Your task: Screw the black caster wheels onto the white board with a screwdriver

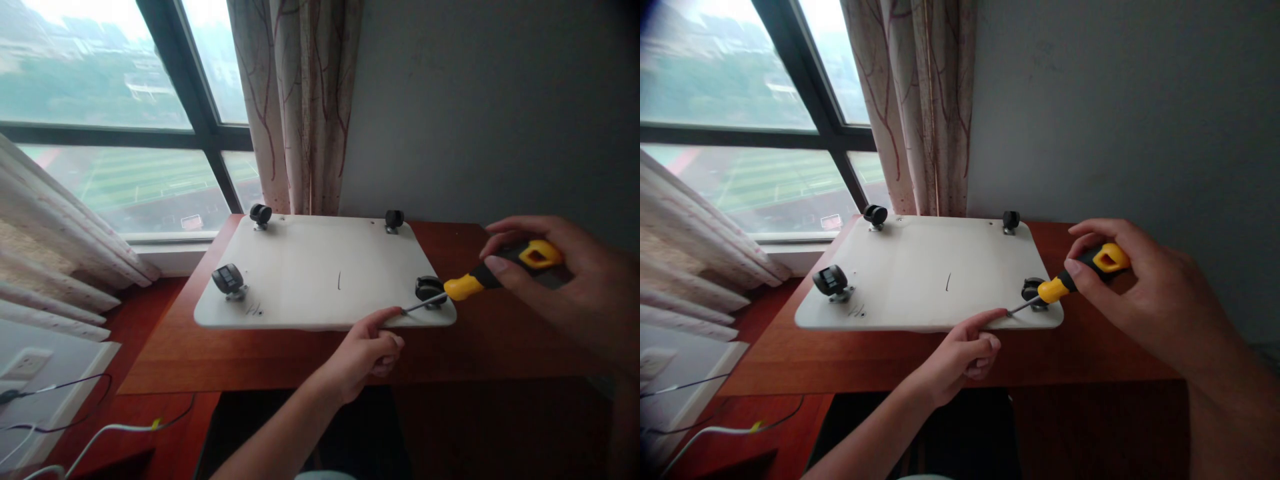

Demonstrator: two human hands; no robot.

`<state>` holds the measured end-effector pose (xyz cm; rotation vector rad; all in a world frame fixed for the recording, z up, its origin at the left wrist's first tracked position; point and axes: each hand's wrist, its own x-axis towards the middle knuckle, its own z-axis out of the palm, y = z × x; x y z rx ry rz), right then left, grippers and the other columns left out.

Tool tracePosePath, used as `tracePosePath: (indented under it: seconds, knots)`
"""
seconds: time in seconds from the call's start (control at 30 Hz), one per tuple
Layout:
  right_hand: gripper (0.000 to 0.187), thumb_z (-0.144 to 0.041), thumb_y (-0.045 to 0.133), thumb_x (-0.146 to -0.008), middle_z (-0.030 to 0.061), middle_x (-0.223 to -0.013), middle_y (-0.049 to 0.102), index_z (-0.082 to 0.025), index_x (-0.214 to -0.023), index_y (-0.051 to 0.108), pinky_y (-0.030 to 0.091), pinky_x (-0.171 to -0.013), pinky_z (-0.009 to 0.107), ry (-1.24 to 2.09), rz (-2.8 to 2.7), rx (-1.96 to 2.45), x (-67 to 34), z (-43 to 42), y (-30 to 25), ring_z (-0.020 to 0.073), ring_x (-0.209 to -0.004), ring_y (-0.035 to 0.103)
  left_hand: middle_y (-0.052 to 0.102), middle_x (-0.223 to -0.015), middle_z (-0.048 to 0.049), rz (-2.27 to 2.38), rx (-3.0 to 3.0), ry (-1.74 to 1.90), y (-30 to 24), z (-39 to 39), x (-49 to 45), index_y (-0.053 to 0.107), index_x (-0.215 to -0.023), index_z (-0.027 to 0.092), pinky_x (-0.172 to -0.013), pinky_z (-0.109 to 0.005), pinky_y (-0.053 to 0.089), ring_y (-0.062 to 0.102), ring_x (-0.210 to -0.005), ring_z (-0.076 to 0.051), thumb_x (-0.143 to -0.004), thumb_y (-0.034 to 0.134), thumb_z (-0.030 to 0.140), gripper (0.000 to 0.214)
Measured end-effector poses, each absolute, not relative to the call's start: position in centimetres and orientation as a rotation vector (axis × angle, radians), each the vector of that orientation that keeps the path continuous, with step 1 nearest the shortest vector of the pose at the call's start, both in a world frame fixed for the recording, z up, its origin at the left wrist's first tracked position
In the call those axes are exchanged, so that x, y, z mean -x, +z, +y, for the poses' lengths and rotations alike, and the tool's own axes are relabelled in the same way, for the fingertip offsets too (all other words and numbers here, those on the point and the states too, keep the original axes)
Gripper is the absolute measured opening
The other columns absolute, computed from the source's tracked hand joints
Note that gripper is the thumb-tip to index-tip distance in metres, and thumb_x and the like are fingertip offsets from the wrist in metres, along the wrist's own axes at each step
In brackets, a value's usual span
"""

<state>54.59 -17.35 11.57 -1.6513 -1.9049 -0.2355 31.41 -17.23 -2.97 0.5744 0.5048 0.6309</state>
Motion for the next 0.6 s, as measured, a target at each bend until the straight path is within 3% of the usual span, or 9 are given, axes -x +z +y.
tracePosePath:
  seconds: [0.1,0.2,0.3,0.47,0.53,0.6]
  knots:
    - [0.046,-0.038,0.062,-0.083,-0.0004,-0.107,0.07,-0.034,-0.128,0.055,0.052,-0.088,0.034,-0.126,-1.941,1.522,-54.9,-17.4,11.3,0.0241,-0.104,0.067,0.045,-0.061,0.0088,0.506,-0.587,0.639,-2.9,-17.3,-31.5,0.048,-0.143,0.014,-0.048,-0.023,0.014,0.027,-0.05,-0.005,-0.071,0.074,0.014,0.076]
    - [0.055,-0.031,0.061,-0.083,0.0012,-0.112,0.068,-0.033,-0.136,0.05,0.05,-0.096,0.035,-0.063,-1.969,1.437,-55.1,-17.4,11.2,0.0246,-0.112,0.064,0.045,-0.06,0.0089,0.514,-0.595,0.643,-2.8,-17.4,-31.5,0.047,-0.143,0.014,-0.048,-0.023,0.014,0.027,-0.05,-0.005,-0.071,0.074,0.015,0.076]
    - [0.047,-0.038,0.058,-0.087,0.0009,-0.114,0.069,-0.034,-0.134,0.053,0.051,-0.092,0.036,-0.092,-1.983,1.501,-54.8,-17.3,11.3,0.0251,-0.109,0.066,0.044,-0.059,0.0093,0.524,-0.609,0.648,-2.8,-17.5,-31.5,0.048,-0.142,0.014,-0.048,-0.023,0.014,0.027,-0.05,-0.005,-0.071,0.074,0.016,0.076]
    - [0.04,-0.059,0.058,-0.088,-0.0012,-0.092,0.073,-0.034,-0.118,0.064,0.051,-0.068,0.034,-0.368,-1.908,1.649,-54.1,-17.3,11.7,0.0218,-0.072,0.068,0.047,-0.063,0.0089,0.556,-0.656,0.643,-2.8,-17.6,-31.8,0.046,-0.143,0.015,-0.048,-0.023,0.016,0.029,-0.049,-0.005,-0.071,0.073,0.018,0.077]
    - [0.039,-0.053,0.058,-0.089,-0.0017,-0.096,0.073,-0.035,-0.124,0.062,0.052,-0.073,0.034,-0.323,-1.918,1.632,-54.1,-17.3,11.7,0.0222,-0.079,0.07,0.047,-0.064,0.0087,0.577,-0.687,0.657,-2.9,-17.7,-32.0,0.046,-0.141,0.015,-0.048,-0.023,0.017,0.03,-0.05,-0.005,-0.072,0.072,0.019,0.074]
    - [0.044,-0.042,0.058,-0.088,-0.001,-0.109,0.073,-0.036,-0.131,0.057,0.052,-0.085,0.035,-0.216,-1.954,1.579,-54.3,-17.5,11.7,0.0245,-0.1,0.07,0.046,-0.064,0.009,0.596,-0.727,0.669,-2.9,-17.7,-32.2,0.047,-0.139,0.015,-0.048,-0.022,0.018,0.031,-0.05,-0.005,-0.074,0.07,0.02,0.07]
